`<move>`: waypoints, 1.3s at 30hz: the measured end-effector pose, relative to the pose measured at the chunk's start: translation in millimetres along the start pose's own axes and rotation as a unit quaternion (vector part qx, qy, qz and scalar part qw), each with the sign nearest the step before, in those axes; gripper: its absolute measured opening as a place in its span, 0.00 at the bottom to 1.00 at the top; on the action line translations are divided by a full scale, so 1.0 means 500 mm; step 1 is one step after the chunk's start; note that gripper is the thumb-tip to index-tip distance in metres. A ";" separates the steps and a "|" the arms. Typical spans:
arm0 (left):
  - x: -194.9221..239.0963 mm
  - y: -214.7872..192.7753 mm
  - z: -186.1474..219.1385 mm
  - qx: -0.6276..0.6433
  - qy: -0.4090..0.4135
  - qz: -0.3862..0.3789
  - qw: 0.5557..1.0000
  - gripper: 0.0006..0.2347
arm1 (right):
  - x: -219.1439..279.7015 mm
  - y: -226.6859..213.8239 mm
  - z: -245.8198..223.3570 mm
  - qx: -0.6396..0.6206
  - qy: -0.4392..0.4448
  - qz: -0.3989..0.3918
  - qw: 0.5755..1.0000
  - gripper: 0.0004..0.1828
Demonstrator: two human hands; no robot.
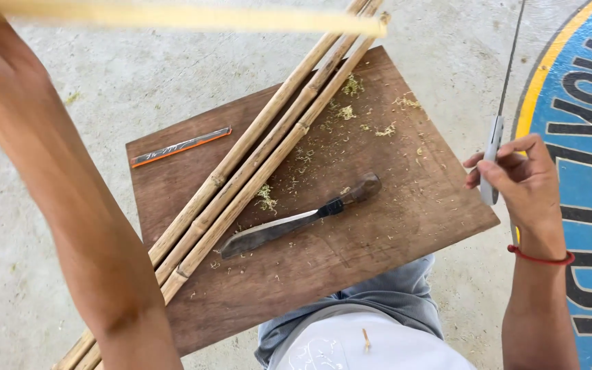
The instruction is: Shave and smooth bamboo poles using a large knife and a fine scraping tool.
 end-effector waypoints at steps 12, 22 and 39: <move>0.664 -0.003 0.080 0.026 -0.189 0.330 0.924 0.06 | 0.025 -0.152 0.166 0.070 0.105 0.121 0.985 0.28; 0.785 0.040 0.183 -0.172 -0.298 0.260 0.903 0.05 | -0.043 -0.091 0.238 0.200 0.137 0.129 0.962 0.21; 1.001 -0.011 0.254 -0.350 -0.600 0.131 0.707 0.10 | -0.267 -0.003 0.344 0.429 0.078 0.075 0.897 0.26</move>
Point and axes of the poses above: each hand's wrist, its own x-axis away from the middle knuckle, its own y-axis out of the palm, z = x × y, the point moved 8 cm from there along -x, towards the middle knuckle, and after that the axes turned 8 degrees about z, right-handed, at the moved point
